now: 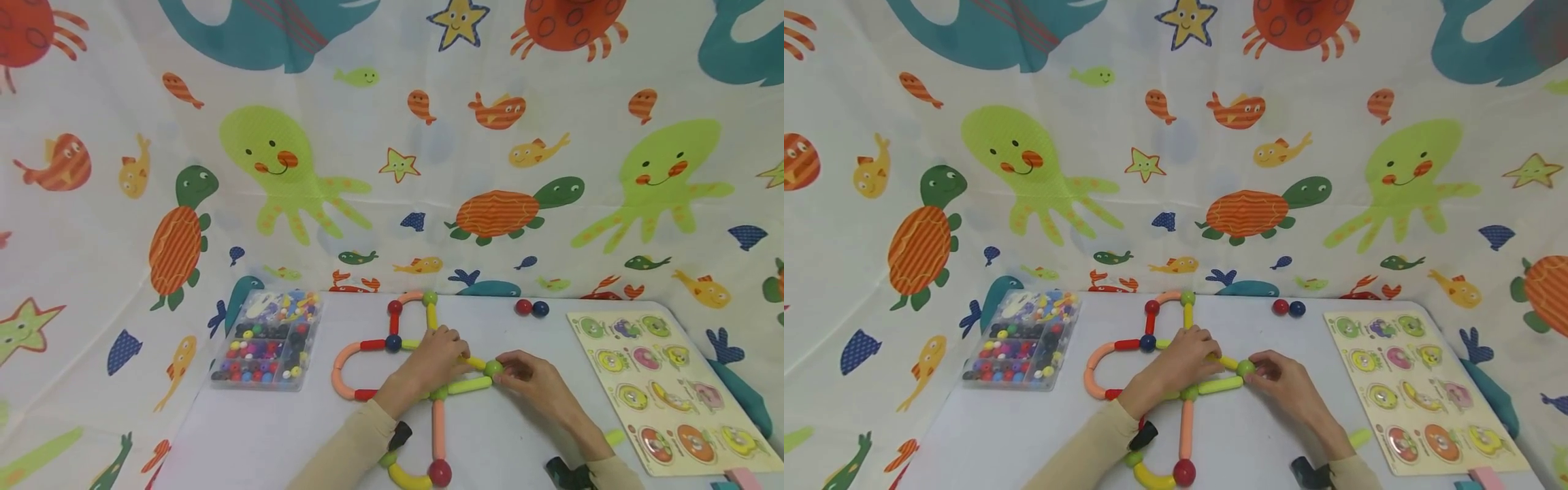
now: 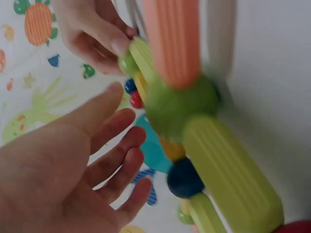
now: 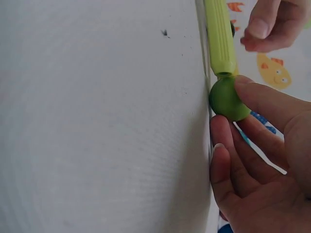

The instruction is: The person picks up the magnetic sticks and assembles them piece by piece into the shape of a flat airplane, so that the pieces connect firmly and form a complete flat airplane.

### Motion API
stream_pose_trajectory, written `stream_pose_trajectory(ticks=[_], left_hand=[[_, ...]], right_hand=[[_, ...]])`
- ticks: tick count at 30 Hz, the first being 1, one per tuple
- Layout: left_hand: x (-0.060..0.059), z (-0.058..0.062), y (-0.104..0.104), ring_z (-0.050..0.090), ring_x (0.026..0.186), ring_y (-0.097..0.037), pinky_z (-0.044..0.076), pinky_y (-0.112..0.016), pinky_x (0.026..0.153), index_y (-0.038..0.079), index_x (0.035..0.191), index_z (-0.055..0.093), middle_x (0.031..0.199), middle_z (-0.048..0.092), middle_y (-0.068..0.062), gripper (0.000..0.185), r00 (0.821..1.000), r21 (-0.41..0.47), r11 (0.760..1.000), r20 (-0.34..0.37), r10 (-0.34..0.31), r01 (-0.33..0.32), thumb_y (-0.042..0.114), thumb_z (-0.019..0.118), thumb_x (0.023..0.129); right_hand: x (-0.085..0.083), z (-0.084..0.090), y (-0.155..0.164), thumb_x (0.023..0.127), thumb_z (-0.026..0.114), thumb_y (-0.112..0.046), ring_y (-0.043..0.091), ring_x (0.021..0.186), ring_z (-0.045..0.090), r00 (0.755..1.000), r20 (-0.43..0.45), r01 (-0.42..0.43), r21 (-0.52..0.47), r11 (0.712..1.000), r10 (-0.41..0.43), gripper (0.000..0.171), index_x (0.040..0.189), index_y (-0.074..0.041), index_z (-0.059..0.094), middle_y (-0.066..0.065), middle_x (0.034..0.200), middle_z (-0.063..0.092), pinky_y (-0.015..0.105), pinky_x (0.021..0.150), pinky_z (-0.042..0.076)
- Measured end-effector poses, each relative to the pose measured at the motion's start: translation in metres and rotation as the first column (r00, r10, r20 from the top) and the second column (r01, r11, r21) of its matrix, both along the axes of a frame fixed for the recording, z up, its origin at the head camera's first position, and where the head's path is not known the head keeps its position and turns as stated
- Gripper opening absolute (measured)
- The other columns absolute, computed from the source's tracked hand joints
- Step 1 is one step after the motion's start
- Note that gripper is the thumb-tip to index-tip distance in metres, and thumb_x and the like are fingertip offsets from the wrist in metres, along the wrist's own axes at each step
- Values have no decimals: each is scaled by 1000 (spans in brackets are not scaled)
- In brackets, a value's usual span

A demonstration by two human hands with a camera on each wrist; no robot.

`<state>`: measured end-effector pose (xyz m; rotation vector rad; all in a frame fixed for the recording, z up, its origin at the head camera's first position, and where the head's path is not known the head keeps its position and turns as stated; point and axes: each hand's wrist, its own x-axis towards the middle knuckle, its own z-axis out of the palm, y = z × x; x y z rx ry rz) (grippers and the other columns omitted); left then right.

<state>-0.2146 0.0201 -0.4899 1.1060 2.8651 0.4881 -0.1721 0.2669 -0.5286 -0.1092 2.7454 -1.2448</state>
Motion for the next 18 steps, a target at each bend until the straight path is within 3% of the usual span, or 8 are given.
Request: stream_pose_trajectory(ticks=[3,7,12,18], left_hand=[[10,2,4,51,90,-9,44,-25,83,21,109,78,97,69,7,34,1000,-39,999,-6,-24,24,48,74,90],[19,-1,7,49,81,-8,40,-23,75,21,102,80,87,69,9,30,1000,-97,995,1,-18,18,47,78,87],[21,-4,8,45,73,-8,35,-23,69,19,94,81,72,63,10,19,1000,-106,994,10,-14,15,38,78,89],[21,-5,5,47,74,-9,38,-23,70,17,96,79,71,60,9,22,1000,-109,994,-20,17,-19,38,76,91]], right_hand=[[0,1,0,87,80,-37,11,87,64,1000,-3,5,1,1000,-5,42,122,-18,68,-4,99,70,21,79,53],[-1,1,1,87,79,-38,10,87,64,1000,-15,-1,8,1000,1,43,122,-17,68,-4,100,70,21,79,53],[-1,1,-1,87,79,-39,10,87,63,1000,-17,-1,-1,1000,1,43,122,-16,69,-3,99,70,21,79,53],[0,2,-3,87,80,-37,10,86,63,1000,-12,0,-14,1000,-1,42,121,-15,69,-3,98,70,21,78,52]])
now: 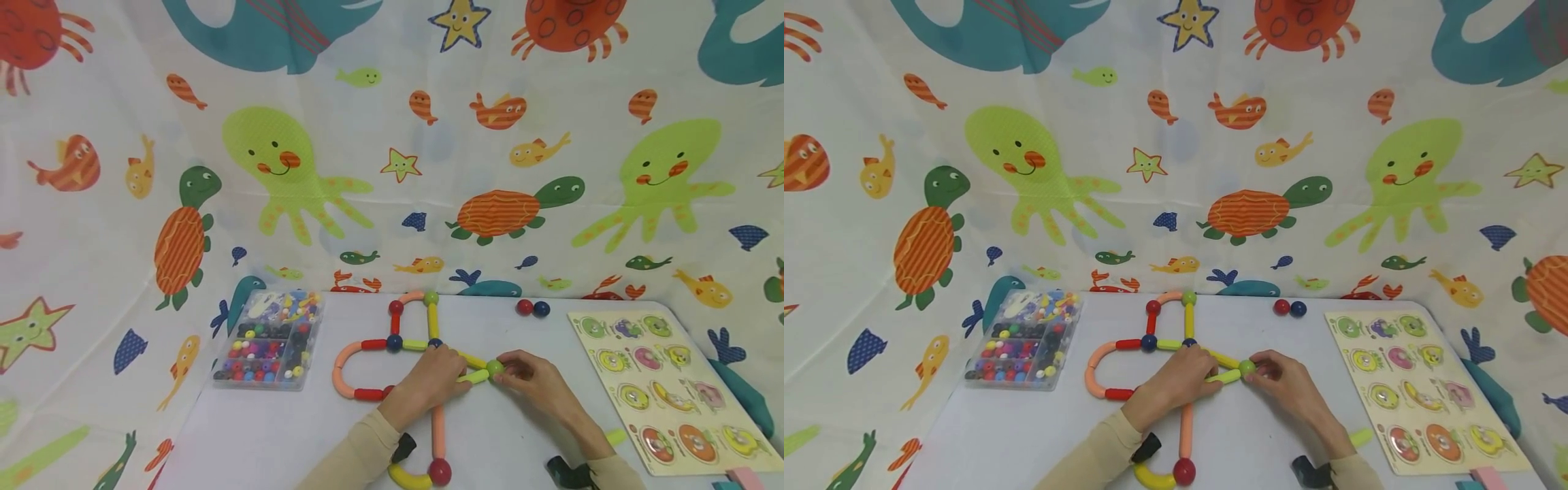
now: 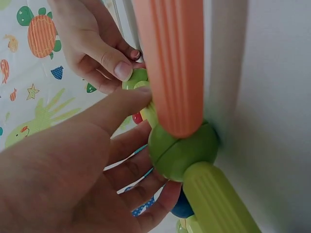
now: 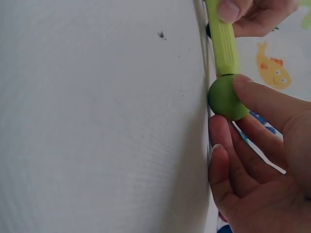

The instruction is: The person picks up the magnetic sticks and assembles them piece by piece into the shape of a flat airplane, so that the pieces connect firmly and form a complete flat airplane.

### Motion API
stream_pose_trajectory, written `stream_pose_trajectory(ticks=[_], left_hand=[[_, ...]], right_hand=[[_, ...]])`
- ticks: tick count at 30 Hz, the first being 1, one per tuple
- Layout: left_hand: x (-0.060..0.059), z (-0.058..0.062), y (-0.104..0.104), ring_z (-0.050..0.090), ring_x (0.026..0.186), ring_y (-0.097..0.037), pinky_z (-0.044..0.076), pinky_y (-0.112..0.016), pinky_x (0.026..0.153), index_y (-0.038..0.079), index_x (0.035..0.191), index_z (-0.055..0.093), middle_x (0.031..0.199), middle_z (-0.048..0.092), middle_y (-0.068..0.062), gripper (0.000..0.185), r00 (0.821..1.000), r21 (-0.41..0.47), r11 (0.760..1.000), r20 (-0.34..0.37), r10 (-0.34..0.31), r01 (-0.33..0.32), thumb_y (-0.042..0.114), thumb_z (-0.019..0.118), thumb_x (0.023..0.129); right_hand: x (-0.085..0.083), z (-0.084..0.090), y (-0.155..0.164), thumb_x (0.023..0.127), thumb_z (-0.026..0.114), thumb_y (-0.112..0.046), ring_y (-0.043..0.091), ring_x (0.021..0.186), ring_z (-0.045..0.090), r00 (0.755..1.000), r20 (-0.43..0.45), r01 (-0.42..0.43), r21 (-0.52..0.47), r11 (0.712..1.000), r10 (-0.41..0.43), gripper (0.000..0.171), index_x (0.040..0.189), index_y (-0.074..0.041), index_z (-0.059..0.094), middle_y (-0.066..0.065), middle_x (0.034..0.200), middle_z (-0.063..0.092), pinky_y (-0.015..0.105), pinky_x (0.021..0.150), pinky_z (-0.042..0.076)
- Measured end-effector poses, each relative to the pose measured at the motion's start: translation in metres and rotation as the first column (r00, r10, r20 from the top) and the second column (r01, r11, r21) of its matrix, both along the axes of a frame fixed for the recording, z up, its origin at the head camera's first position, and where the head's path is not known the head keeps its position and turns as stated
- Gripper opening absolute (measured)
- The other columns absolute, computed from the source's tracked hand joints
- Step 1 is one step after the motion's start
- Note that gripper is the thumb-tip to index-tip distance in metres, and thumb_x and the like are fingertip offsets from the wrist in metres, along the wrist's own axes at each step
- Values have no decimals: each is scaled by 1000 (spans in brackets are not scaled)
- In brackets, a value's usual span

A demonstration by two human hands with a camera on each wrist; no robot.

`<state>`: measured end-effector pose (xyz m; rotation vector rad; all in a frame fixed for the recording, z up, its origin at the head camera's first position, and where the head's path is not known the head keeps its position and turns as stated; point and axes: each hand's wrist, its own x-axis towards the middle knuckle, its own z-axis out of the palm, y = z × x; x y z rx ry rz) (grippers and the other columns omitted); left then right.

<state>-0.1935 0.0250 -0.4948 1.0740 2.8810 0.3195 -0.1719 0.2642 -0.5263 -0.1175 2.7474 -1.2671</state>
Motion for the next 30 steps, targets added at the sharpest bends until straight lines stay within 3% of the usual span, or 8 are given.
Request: stream_pose_trajectory(ticks=[4,9,17,24,30], left_hand=[[0,1,-2,46,74,-9,37,-22,70,16,96,79,68,57,9,23,1000,11,1000,12,2,-2,39,76,91],[-1,2,-12,49,78,-7,42,-19,71,16,106,78,83,68,8,28,991,99,994,128,38,-51,39,75,92],[4,13,-64,54,91,-8,50,-20,75,16,115,75,101,68,5,31,955,201,961,266,132,-189,38,74,93],[13,9,-119,56,97,-11,54,-31,85,14,113,74,103,69,4,30,943,217,937,253,218,-275,36,75,92],[22,-3,-145,58,101,-13,52,-39,93,15,109,74,100,68,7,28,938,230,924,243,249,-305,38,73,93]], right_hand=[[0,1,-1,87,80,-37,10,86,63,1000,-1,-1,1,1000,1,42,121,-15,69,-3,98,70,21,78,52],[0,0,-3,87,79,-36,9,87,63,1000,-5,-4,-2,1000,4,41,121,-15,69,-2,100,70,20,79,53],[-1,1,-6,88,79,-34,10,88,63,1000,-1,4,10,1000,-4,39,121,-16,69,-3,100,70,21,79,53],[0,1,-9,87,80,-33,12,90,64,1000,4,5,8,1000,-5,39,122,-17,69,-3,101,70,20,81,53],[-1,1,-11,87,80,-35,10,90,64,1000,-11,-2,4,1000,2,40,121,-17,69,-3,102,70,20,82,54]])
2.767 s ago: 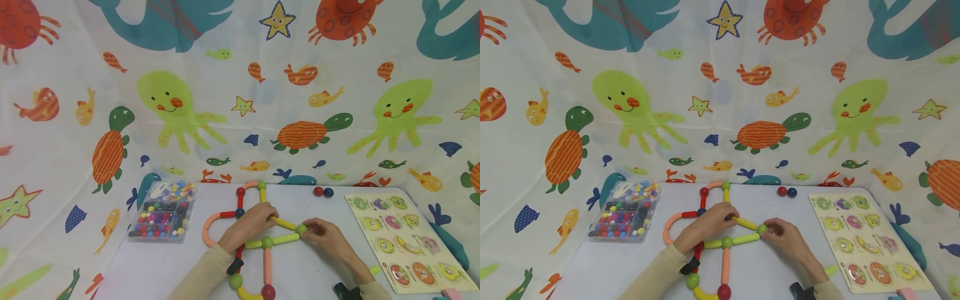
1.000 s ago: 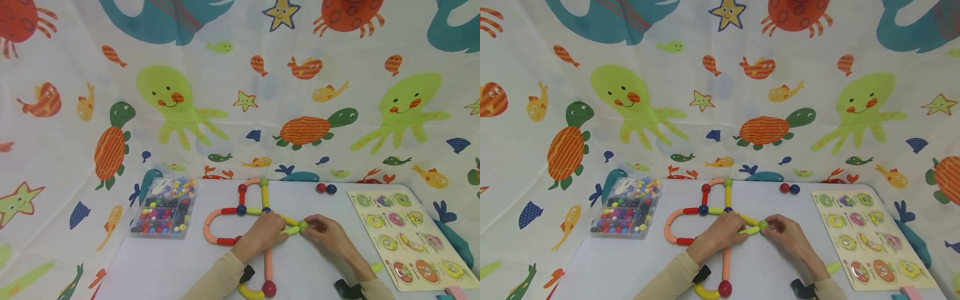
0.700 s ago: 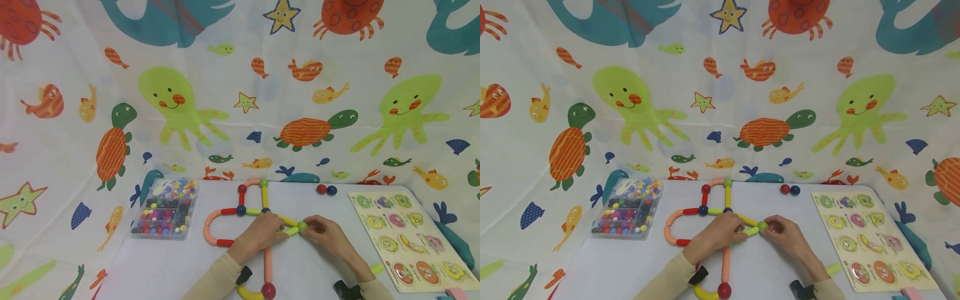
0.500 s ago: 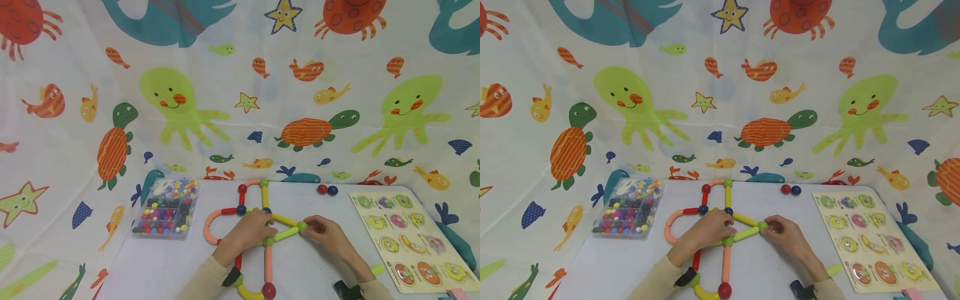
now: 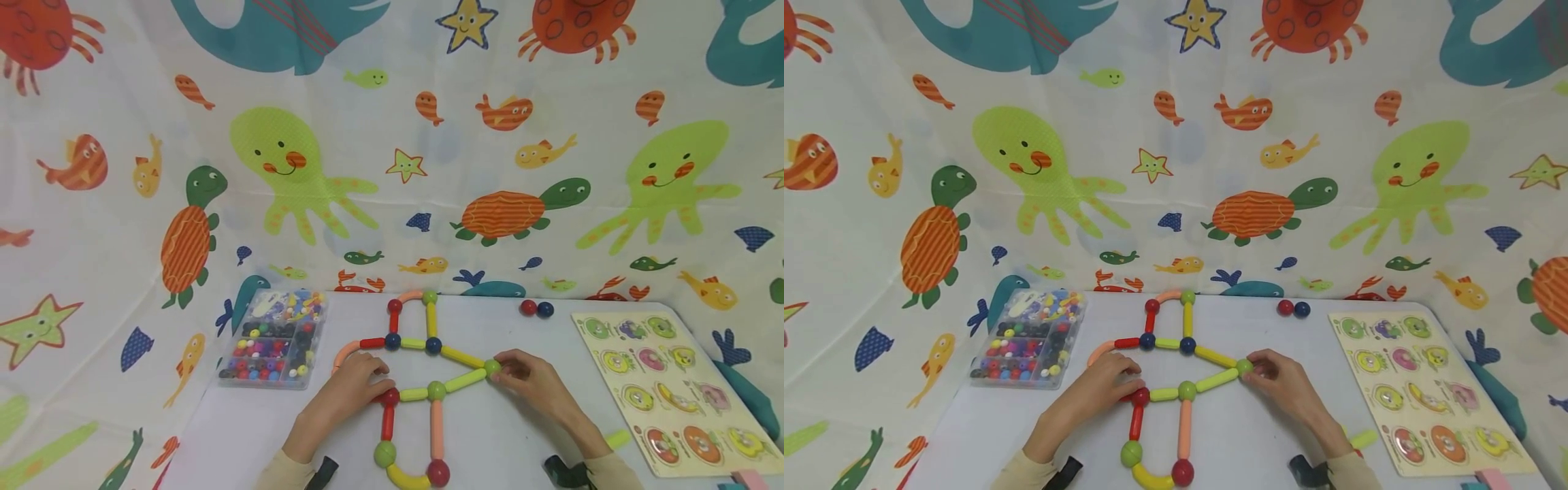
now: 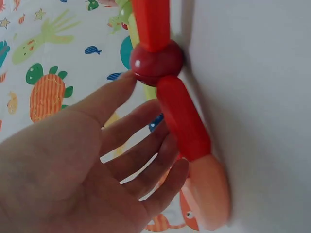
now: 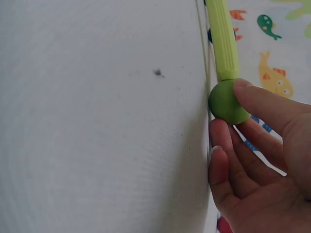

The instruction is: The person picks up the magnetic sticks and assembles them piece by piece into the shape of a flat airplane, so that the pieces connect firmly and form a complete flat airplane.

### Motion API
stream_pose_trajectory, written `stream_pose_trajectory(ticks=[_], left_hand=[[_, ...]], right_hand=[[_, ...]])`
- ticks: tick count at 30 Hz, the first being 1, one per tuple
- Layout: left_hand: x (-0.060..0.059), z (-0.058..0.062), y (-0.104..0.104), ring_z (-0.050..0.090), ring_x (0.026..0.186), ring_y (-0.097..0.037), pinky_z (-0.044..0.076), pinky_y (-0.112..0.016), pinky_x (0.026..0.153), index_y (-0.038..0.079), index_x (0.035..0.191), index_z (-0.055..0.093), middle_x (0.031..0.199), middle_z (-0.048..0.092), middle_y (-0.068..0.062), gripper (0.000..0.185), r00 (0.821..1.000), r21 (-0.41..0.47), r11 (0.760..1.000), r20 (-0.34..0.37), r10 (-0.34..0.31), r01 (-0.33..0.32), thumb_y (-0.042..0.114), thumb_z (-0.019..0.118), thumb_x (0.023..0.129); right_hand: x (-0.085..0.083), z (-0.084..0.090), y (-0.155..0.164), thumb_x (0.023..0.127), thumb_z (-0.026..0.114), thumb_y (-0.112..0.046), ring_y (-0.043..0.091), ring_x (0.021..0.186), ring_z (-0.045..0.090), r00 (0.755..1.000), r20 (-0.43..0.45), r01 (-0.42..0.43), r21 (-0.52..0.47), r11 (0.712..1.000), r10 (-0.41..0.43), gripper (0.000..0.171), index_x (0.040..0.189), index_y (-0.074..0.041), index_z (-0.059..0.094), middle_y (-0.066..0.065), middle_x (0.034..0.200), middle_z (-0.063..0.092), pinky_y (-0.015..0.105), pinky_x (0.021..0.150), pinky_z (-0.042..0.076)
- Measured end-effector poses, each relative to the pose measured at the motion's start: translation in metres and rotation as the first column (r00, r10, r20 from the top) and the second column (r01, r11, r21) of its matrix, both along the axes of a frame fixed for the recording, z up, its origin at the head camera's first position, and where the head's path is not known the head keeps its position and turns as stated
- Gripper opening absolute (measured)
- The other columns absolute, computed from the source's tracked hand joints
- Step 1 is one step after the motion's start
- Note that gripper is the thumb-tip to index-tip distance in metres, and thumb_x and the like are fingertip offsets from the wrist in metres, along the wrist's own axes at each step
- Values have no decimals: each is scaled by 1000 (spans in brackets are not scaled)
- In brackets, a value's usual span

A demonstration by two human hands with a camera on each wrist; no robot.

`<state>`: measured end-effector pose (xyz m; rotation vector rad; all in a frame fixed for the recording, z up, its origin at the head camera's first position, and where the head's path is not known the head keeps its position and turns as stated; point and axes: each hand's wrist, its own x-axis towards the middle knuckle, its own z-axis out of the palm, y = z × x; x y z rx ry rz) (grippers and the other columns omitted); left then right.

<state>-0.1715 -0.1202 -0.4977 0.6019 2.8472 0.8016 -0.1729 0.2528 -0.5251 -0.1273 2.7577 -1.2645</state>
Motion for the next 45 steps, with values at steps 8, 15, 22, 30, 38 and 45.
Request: stream_pose_trajectory(ticks=[8,15,22,30,38,45], left_hand=[[3,-6,-9,57,93,-5,54,-30,85,20,111,72,98,65,14,29,990,115,993,143,-13,-4,45,67,96],[0,-6,-17,59,87,-1,54,-26,82,23,108,72,94,66,17,25,991,154,988,133,-28,7,44,66,97],[-1,-10,-19,58,87,-2,53,-23,80,25,105,73,93,66,19,19,994,160,987,100,-36,19,41,66,98],[-1,-13,-17,57,88,-4,52,-23,80,24,106,73,93,67,18,20,994,167,986,101,-40,23,40,67,97],[0,-13,-17,56,88,-4,51,-23,78,24,106,73,92,65,18,20,994,160,987,105,-28,11,40,67,97],[-1,-13,-17,55,86,-5,50,-22,76,23,106,72,92,65,17,20,993,165,986,113,-28,9,41,67,97]], right_hand=[[3,2,7,86,81,-37,10,94,64,1000,8,8,23,1000,-8,44,125,-18,68,-4,108,71,19,83,53],[13,17,38,92,74,-41,14,100,64,997,-18,72,80,994,-70,45,129,-17,66,-2,116,72,19,82,52],[40,27,84,95,69,-45,9,98,65,988,-35,155,168,974,-151,45,130,-17,66,2,120,72,17,80,51],[79,25,125,99,64,-42,23,107,64,964,121,207,225,952,-238,49,136,-11,62,13,128,68,13,76,49],[103,19,143,98,64,-19,5,88,58,945,240,172,210,962,-221,37,134,-9,64,12,129,68,20,73,51],[108,15,147,90,75,-38,4,90,54,954,232,131,245,961,-189,43,127,-16,69,5,125,69,15,76,48]])
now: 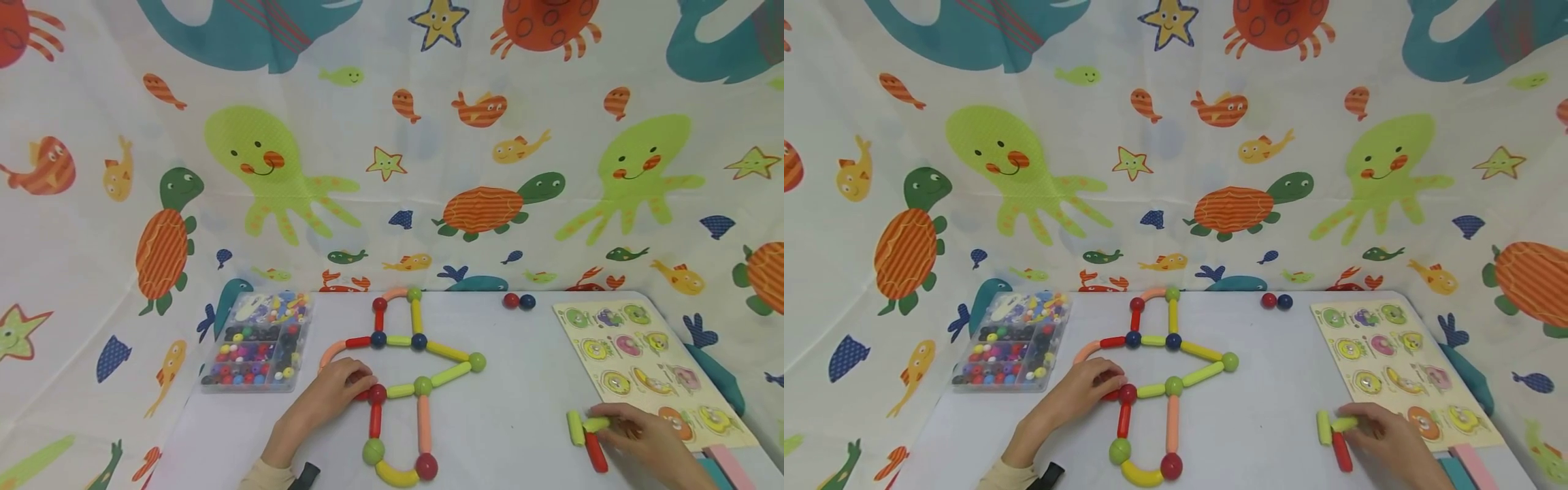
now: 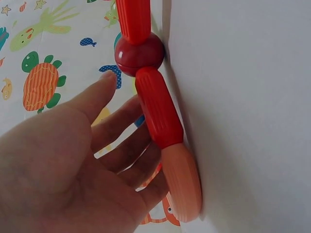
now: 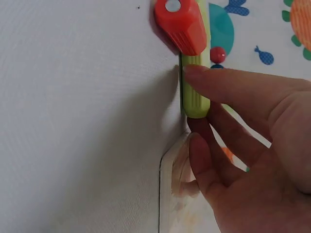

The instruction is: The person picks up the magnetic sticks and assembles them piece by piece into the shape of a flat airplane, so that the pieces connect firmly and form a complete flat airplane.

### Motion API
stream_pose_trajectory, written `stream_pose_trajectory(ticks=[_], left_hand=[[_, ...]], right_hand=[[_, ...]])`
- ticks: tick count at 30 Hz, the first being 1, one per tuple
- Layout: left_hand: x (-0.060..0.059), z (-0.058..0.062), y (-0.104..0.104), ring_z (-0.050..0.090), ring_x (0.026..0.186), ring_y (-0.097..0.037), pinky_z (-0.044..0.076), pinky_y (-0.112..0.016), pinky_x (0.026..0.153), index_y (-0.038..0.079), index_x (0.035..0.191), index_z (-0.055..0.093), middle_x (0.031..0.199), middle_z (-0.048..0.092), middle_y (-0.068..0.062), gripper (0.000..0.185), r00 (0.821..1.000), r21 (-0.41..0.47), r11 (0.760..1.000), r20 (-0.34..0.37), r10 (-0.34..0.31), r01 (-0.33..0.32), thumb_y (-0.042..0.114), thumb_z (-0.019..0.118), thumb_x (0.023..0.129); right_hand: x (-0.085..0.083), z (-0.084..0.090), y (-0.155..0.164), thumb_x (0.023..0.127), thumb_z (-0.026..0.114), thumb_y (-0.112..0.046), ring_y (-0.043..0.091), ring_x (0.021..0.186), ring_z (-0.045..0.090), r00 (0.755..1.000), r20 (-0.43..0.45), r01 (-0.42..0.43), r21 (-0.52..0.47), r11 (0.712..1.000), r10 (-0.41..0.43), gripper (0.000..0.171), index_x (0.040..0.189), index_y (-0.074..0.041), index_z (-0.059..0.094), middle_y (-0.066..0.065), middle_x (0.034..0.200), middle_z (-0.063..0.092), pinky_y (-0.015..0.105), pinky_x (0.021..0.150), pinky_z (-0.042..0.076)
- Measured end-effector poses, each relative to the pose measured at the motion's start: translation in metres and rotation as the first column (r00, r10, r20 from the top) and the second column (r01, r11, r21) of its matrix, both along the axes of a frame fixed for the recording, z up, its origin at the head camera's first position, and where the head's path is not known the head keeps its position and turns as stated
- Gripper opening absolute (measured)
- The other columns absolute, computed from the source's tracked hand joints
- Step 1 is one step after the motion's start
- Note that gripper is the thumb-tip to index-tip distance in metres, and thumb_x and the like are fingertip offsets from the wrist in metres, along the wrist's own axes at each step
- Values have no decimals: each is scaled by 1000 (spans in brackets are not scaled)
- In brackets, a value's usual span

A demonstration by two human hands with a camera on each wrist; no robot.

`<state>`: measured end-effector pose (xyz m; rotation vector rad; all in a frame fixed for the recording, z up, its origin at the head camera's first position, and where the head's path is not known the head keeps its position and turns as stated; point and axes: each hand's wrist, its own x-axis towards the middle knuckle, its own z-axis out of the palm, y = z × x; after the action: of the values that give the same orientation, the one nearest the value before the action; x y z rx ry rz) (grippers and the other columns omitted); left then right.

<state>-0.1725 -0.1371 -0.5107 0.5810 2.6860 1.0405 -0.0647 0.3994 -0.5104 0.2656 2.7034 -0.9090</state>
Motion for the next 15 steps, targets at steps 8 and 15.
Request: stream_pose_trajectory(ticks=[8,15], left_hand=[[-1,-1,-2,55,85,-5,50,-22,75,23,106,72,91,65,18,21,1000,9,1000,1,-7,7,42,67,97],[0,0,-3,56,84,-4,50,-22,75,23,106,73,90,65,17,22,1000,23,1000,7,-16,16,42,66,97]], right_hand=[[-5,-2,-3,85,78,-45,8,84,49,1000,-8,-2,72,997,2,46,122,-19,72,-1,111,67,19,69,42],[-13,-2,-6,88,75,-44,10,80,55,997,-78,35,56,998,-31,48,126,-15,70,3,114,72,20,66,47]])
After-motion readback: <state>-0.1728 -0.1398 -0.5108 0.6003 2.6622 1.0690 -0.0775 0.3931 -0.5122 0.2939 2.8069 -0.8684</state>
